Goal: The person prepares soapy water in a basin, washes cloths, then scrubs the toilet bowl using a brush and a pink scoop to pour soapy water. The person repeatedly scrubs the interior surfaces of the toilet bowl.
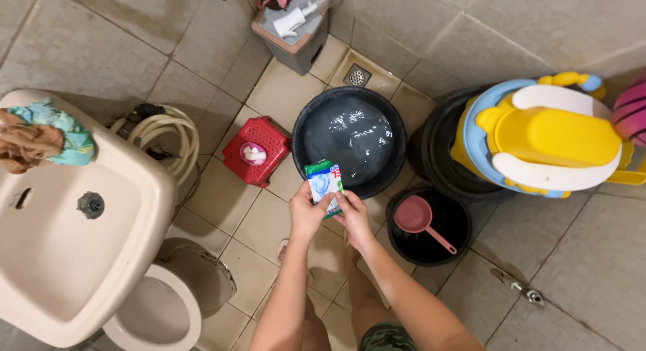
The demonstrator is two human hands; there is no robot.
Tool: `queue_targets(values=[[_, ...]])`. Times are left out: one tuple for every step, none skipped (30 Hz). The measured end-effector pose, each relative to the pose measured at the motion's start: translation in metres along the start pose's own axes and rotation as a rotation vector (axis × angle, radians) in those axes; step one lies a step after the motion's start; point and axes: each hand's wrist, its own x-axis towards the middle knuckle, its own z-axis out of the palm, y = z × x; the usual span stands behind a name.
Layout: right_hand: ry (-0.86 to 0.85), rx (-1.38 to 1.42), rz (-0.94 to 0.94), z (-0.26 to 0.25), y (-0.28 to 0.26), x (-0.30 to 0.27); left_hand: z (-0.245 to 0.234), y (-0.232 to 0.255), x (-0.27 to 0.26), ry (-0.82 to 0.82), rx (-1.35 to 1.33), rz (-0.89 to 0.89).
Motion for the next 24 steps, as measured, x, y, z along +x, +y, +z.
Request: queue_targets(values=[[-0.004, 0.011, 0.015, -0.001, 0.003, 0.002, 0.001, 0.0, 0.0, 0.004, 0.041, -0.013], [0.002, 0.007, 0.03, -0.003, 0.005, 0.003, 0.001, 0.001, 0.001, 0.011, 0.081, -0.023], [0.007, 0.003, 0.044, -0.004, 0.008, 0.004, 0.001, 0.001, 0.0, 0.018, 0.121, -0.034], [0.011, -0.003, 0.056, -0.006, 0.009, 0.005, 0.002, 0.001, -0.001, 0.018, 0.127, -0.032], [0.016, -0.006, 0.066, -0.007, 0.011, 0.006, 0.003, 0.0, -0.001, 0.017, 0.134, -0.031], [0.02, -0.01, 0.075, -0.008, 0.012, 0.006, 0.005, -0.001, 0.0, 0.017, 0.138, -0.029], [0.025, -0.015, 0.084, -0.01, 0.013, 0.007, 0.006, -0.002, -0.001, 0.017, 0.142, -0.025], [0.03, -0.022, 0.091, -0.012, 0.013, 0.007, 0.007, -0.004, -0.001, 0.016, 0.144, -0.023], [0.034, -0.028, 0.097, -0.013, 0.014, 0.007, 0.008, -0.006, -0.002, 0.015, 0.147, -0.02], [0.04, -0.035, 0.104, -0.015, 0.015, 0.007, 0.01, -0.008, -0.002, 0.013, 0.149, -0.028], [0.048, -0.038, 0.111, -0.015, 0.016, 0.007, 0.011, -0.009, -0.002, 0.011, 0.15, -0.037], [0.056, -0.041, 0.117, -0.017, 0.016, 0.007, 0.012, -0.01, -0.002, 0.008, 0.151, -0.045], [0.064, -0.044, 0.123, -0.018, 0.016, 0.008, 0.013, -0.01, -0.003, 0.009, 0.165, -0.049], [0.064, -0.043, 0.129, -0.019, 0.016, 0.008, 0.014, -0.01, -0.003, 0.009, 0.178, -0.054], [0.065, -0.042, 0.136, -0.019, 0.017, 0.008, 0.015, -0.009, -0.003, 0.01, 0.191, -0.059], [0.065, -0.041, 0.142, -0.021, 0.017, 0.008, 0.016, -0.008, -0.003, 0.01, 0.209, -0.065], [0.062, -0.029, 0.151, -0.021, 0.018, 0.009, 0.017, -0.007, -0.003, 0.011, 0.227, -0.07], [0.058, -0.017, 0.161, -0.023, 0.019, 0.009, 0.018, -0.005, -0.002, 0.011, 0.244, -0.076], [0.054, -0.006, 0.171, -0.024, 0.02, 0.01, 0.019, -0.004, -0.002, 0.016, 0.261, -0.069], [0.054, 0.012, 0.176, -0.025, 0.021, 0.011, 0.02, -0.003, -0.002, 0.022, 0.278, -0.063], [0.054, 0.03, 0.181, -0.026, 0.023, 0.013, 0.021, -0.001, -0.001, 0.028, 0.294, -0.056], [0.055, 0.049, 0.187, -0.027, 0.025, 0.014, 0.022, 0.0, -0.001, 0.037, 0.317, -0.063], [0.045, 0.071, 0.192, -0.028, 0.027, 0.015, 0.022, 0.0, -0.001, 0.045, 0.34, -0.07], [0.034, 0.093, 0.196, -0.029, 0.029, 0.016, 0.023, 0.001, 0.001, 0.054, 0.364, -0.076]])
